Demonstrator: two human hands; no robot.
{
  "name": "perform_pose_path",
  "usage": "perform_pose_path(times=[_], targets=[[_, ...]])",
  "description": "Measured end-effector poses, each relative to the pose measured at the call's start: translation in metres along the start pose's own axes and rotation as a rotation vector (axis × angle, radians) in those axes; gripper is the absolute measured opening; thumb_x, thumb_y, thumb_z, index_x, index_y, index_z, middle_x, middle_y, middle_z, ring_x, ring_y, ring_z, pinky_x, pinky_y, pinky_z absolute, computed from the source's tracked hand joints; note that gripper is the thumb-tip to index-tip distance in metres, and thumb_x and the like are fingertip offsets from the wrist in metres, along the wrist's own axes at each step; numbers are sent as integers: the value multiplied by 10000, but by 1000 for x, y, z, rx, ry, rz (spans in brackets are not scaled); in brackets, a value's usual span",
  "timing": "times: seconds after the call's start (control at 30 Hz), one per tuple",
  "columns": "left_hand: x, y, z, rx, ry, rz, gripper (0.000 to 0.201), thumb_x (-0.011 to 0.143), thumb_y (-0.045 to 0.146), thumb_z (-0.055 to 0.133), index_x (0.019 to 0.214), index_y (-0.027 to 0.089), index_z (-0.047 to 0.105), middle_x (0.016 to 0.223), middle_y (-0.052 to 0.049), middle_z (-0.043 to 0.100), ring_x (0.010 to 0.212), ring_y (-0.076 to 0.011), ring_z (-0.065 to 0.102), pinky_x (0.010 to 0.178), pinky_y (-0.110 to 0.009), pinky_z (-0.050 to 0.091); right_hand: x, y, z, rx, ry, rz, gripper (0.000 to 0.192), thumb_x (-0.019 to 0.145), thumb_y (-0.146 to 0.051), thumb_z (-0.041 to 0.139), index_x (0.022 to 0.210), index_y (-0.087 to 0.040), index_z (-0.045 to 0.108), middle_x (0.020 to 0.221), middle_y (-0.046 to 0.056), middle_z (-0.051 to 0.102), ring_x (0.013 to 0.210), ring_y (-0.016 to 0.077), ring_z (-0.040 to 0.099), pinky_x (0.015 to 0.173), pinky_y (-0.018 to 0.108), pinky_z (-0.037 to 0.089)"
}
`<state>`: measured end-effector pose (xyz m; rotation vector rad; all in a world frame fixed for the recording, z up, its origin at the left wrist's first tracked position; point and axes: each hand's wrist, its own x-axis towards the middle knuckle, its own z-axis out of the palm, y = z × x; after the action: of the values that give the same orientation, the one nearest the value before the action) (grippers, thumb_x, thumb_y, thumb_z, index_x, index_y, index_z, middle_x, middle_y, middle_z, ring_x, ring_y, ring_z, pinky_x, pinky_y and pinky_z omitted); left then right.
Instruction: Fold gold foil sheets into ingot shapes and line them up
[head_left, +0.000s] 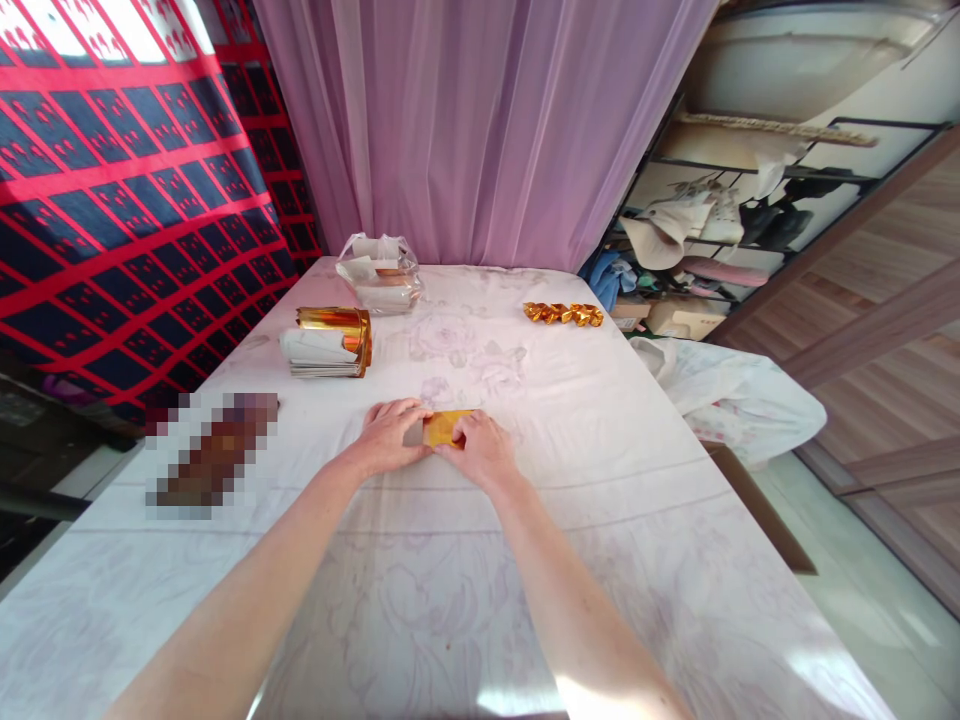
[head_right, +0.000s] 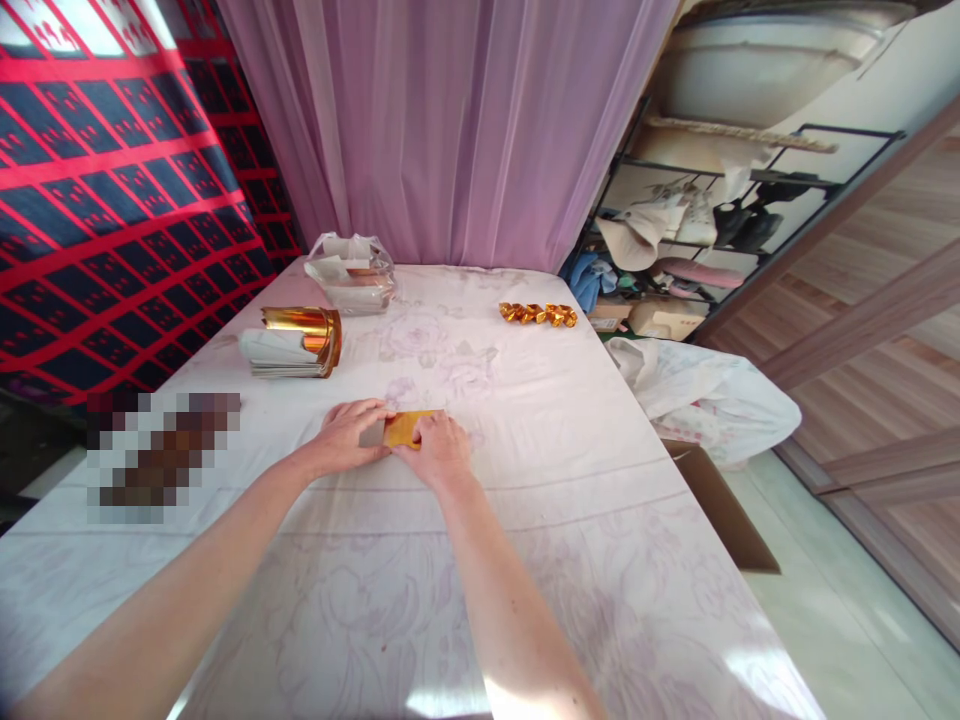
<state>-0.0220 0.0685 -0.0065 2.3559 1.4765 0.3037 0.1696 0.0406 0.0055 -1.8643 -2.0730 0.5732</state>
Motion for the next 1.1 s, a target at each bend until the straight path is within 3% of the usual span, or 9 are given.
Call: perform_pose_path(times=[0.33,1.1], targets=[[0,-3,1,-12,-1,18,513,785,417,657,1277,294,582,1454,-71,502,1353,-270,437,1142,-473,276,-1,9,-7,57,-40,-67,145,806,-239,741,761,-199,608,916,16,586,862,154,560,760,273,384],[1,-5,2,3,-2,29,510,781,375,680,1275,307,573,1448,-61,505,1348,-258,441,1139,-458,286,-4,47,-29,53,-91,22,84,786,-194,704,715,-201,659,893,22,630,790,143,587,715,259,409]])
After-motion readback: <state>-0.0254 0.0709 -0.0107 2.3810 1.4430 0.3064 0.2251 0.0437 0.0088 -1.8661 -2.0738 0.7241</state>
